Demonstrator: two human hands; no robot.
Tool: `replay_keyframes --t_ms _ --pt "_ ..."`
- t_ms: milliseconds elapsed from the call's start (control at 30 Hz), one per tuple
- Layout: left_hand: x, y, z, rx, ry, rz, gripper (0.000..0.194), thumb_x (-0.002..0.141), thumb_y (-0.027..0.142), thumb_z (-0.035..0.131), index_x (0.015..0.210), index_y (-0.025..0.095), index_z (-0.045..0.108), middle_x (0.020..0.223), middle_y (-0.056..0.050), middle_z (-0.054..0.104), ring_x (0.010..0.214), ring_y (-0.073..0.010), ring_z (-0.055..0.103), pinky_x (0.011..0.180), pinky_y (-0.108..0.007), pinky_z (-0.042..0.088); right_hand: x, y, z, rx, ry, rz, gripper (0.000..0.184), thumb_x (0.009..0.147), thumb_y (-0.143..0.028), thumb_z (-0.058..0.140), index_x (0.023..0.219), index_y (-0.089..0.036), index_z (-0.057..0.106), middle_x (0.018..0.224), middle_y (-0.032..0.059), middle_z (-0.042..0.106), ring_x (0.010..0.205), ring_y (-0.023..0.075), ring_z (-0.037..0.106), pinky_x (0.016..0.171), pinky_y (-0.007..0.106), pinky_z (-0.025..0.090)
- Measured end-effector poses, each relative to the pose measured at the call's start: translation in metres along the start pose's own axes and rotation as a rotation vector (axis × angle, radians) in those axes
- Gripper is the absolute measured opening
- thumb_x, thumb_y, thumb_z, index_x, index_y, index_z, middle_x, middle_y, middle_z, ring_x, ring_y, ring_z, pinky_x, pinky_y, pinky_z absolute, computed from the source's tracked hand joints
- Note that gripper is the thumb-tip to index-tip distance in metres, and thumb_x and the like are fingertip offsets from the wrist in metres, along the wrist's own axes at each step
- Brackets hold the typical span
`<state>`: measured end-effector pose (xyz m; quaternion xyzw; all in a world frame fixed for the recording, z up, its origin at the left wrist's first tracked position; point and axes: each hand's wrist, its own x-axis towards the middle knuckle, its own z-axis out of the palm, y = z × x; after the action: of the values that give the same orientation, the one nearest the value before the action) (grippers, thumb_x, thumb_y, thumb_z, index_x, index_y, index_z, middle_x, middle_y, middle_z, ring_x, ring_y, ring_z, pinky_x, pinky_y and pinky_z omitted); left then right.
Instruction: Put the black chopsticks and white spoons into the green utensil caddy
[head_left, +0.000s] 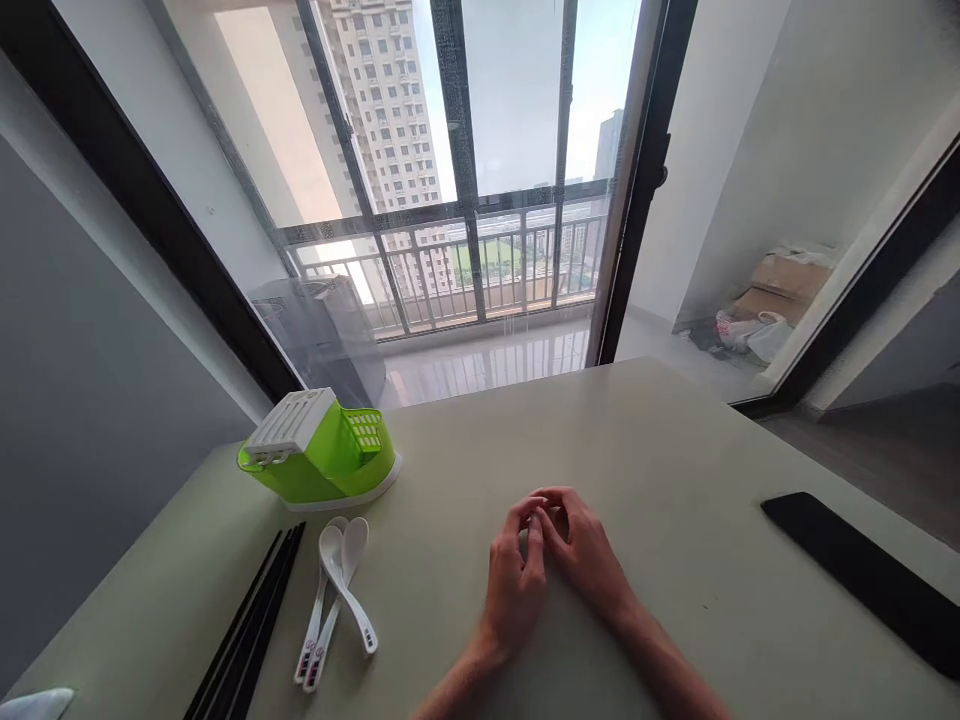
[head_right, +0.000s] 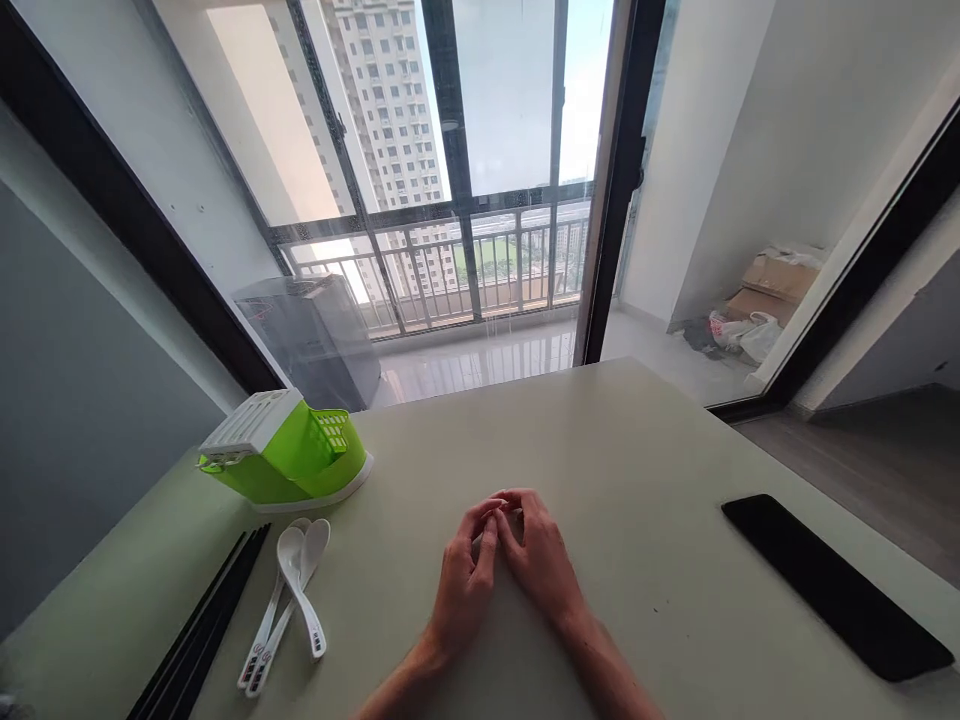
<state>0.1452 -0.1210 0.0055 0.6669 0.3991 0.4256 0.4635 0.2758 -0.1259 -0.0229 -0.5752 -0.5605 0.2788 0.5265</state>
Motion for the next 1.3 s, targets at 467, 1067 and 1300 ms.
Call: replay_keyframes --t_ms 467,1067,1300 --pt "0.002 -0.002 -0.003 -0.133 0.096 -0.097 0.029 0.106 0.039 0.047 0.121 0.021 0.065 0.131 -0.01 0.071 0.124 -0.0253 0.066 0.108 -0.042 0.053 0.001 -0.009 -0.003 0.012 -0.077 0.077 0.029 0.1 -0.048 0.056 0.113 -0.025 0.067 0.11 0.0086 0.075 0.099 0.0258 0.07 0.091 0.041 0.054" --pt "0.018 0.1 -0.241 1.04 0.688 0.697 0.007 0.095 0.025 0.063 0.098 0.024 0.069 0.114 -0.001 0.076 0.118 -0.0253 0.066 0.111 -0.054 0.046 0.001 -0.024 -0.006 0.324 -0.367 0.175 0.036 0.095 -0.056 0.063 0.102 -0.022 0.07 0.099 0.0067 0.076 0.09 0.0207 0.071 0.082 0.032 0.056" --pt "-0.007 0.087 -0.263 0.998 0.842 0.426 0.024 0.094 0.043 0.061 0.11 0.026 0.062 0.131 0.0 0.069 0.129 -0.0282 0.059 0.118 -0.057 0.039 0.003 -0.027 -0.011 0.405 -0.373 0.213 0.027 0.094 -0.048 0.067 0.101 -0.022 0.071 0.096 0.0052 0.075 0.09 0.0198 0.07 0.081 0.03 0.053"
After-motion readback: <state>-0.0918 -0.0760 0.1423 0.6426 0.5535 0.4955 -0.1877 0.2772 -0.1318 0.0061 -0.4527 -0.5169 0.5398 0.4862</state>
